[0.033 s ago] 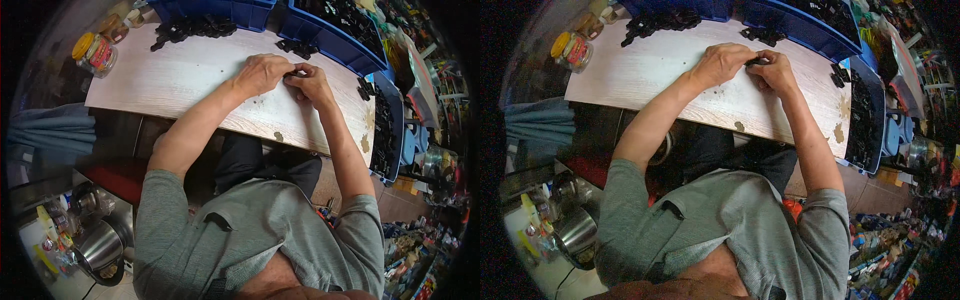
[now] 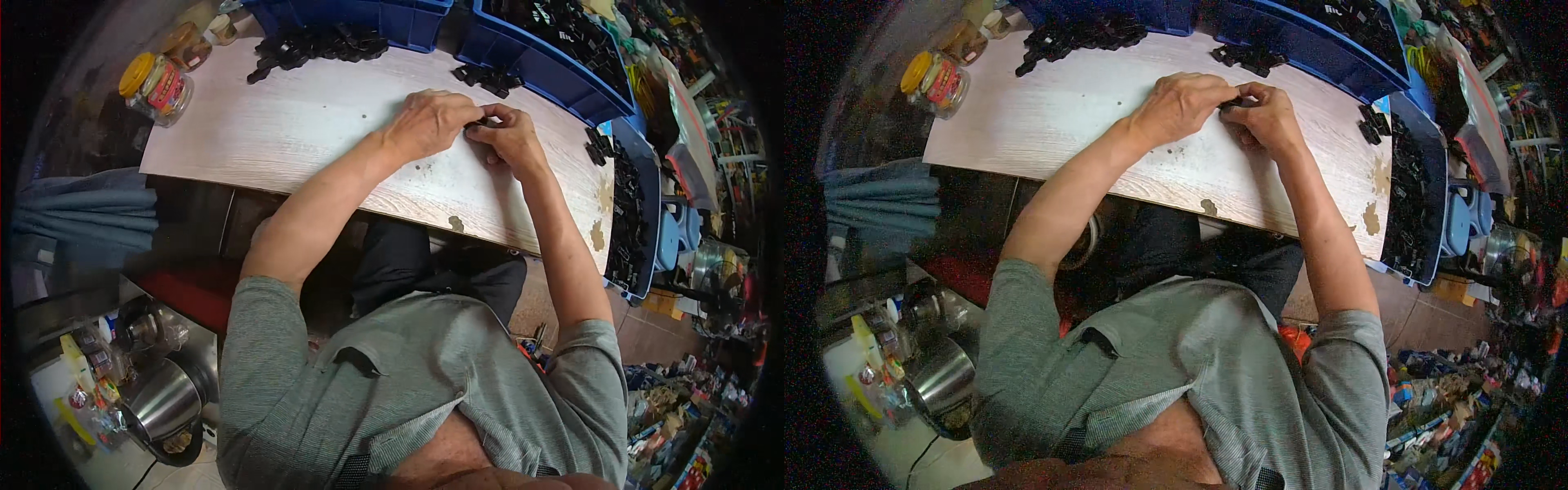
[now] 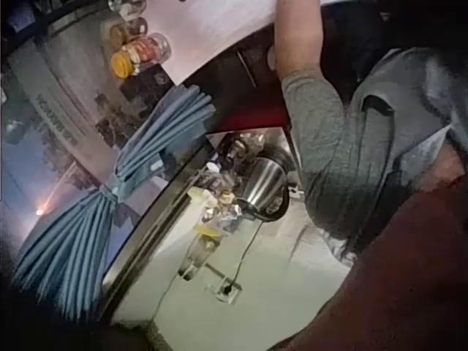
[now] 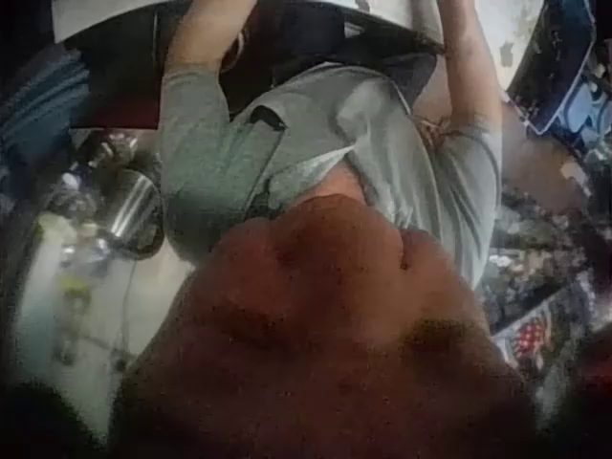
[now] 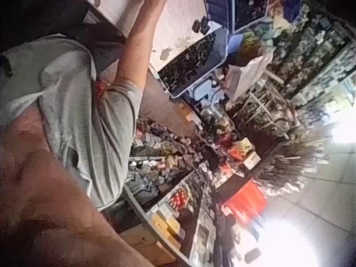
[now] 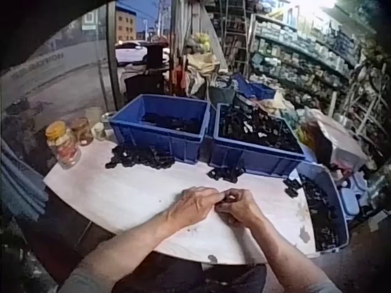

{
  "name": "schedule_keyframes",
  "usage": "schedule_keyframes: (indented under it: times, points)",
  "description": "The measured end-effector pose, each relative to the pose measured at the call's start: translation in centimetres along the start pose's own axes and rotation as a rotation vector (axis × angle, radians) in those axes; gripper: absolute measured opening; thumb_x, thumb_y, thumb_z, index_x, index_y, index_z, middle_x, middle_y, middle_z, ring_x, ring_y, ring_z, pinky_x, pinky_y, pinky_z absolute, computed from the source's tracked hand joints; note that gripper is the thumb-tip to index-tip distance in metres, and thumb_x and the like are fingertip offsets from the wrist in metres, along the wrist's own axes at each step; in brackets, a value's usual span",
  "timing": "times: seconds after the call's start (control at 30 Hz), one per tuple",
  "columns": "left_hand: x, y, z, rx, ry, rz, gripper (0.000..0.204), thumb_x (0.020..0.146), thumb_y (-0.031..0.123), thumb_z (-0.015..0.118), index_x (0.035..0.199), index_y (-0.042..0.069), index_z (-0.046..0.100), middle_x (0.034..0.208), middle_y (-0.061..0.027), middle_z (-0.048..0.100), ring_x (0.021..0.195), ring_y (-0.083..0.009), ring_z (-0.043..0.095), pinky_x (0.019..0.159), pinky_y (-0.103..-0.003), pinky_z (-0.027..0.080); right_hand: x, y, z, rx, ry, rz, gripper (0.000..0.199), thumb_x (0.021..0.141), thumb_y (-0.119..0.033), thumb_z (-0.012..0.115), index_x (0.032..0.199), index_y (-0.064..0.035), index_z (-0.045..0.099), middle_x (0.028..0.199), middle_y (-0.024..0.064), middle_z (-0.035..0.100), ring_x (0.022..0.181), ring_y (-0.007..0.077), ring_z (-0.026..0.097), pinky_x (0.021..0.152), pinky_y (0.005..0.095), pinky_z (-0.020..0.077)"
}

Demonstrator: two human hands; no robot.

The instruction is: Assembling small black plastic components at a workbench.

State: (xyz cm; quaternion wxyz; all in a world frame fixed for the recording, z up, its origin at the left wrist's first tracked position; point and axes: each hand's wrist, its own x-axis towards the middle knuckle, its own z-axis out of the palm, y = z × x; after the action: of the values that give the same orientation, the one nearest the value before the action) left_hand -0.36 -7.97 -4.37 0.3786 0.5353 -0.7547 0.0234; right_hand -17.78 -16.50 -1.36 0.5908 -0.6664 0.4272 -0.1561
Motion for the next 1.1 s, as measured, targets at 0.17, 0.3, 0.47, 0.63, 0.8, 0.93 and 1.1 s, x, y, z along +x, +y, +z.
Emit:
schedule_keyframes:
  times: [0.17,0.3,0.47,0.63,0.8,0.93,1.1]
  points:
    - [-1.0,0.4,-0.3,0.045,-0.035,0.06,0.025,0.092,0.004,0.061,0.116,0.006,0.069,0.111,-0.0109,0.073,0.1,-0.0307,0.07,0.087,-0.043,0.056,-0.4,0.0,0.3,-0.005,-0.007,-0.022,0.028,0.08,-0.004,0.08,0.106,-0.0009,0.069,0.068,0.0021,0.064,0.046,0.0083,0.049,0.041,0.0238,0.0369]
    - [-1.9,1.6,-0.5,0.108,0.008,0.028,0.028,0.093,0.005,0.06,0.12,0.006,0.067,0.115,-0.0102,0.071,0.105,-0.029,0.069,0.09,-0.042,0.054,-0.1,0.7,0.0,-0.059,-0.015,-0.08,0.027,0.081,-0.006,0.08,0.105,0.0019,0.072,0.073,0.0041,0.066,0.05,0.0085,0.054,0.042,0.0257,0.0404]
    - [-2.3,1.8,-0.5,0.194,-0.012,0.026,0.029,0.095,0.009,0.06,0.123,0.006,0.066,0.114,-0.0093,0.071,0.101,-0.0289,0.068,0.091,-0.041,0.053,-0.3,0.5,0.3,-0.107,-0.005,-0.102,0.027,0.08,-0.007,0.081,0.104,0.0018,0.072,0.073,0.0037,0.067,0.051,0.0087,0.056,0.043,0.0251,0.0415]
    - [-2.6,-0.1,0.3,0.219,0.047,0.012,0.023,0.095,0.011,0.06,0.114,0.003,0.068,0.11,-0.0132,0.071,0.097,-0.0328,0.068,0.084,-0.043,0.055,-0.6,0.0,0.4,-0.109,0.007,-0.044,0.029,0.079,-0.009,0.083,0.104,-0.0024,0.069,0.068,0.0011,0.064,0.049,0.0071,0.05,0.044,0.0235,0.0394]
    - [-0.9,-4.7,-3.2,0.554,0.273,-0.325,0.027,0.094,0.018,0.058,0.116,0.005,0.069,0.114,-0.0116,0.069,0.102,-0.0338,0.062,0.084,-0.046,0.055,-2.6,0.1,-0.8,0.097,0.154,0.048,0.024,0.081,-0.014,0.082,0.097,-0.0071,0.067,0.059,-0.0028,0.054,0.045,0.0074,0.047,0.042,0.0233,0.04]
    - [-1.7,-8.5,-3.5,0.764,0.14,-0.391,0.024,0.093,0.017,0.057,0.11,0.008,0.073,0.11,-0.0079,0.069,0.1,-0.0319,0.062,0.081,-0.045,0.056,-3.3,1.1,-3.9,0.154,0.259,0.033,0.02,0.083,-0.015,0.08,0.096,-0.0073,0.067,0.058,-0.0021,0.053,0.043,0.0082,0.046,0.04,0.0237,0.0381]
    - [-2.9,-5.7,-2.9,0.589,0.196,-0.217,0.018,0.093,0.014,0.059,0.102,0.008,0.073,0.105,-0.0068,0.069,0.1,-0.0311,0.062,0.08,-0.044,0.057,-3.1,4.1,-13.9,0.199,0.61,-0.004,0.028,0.085,-0.019,0.079,0.105,-0.0022,0.071,0.067,0.0039,0.063,0.046,0.0126,0.054,0.042,0.0288,0.0464]
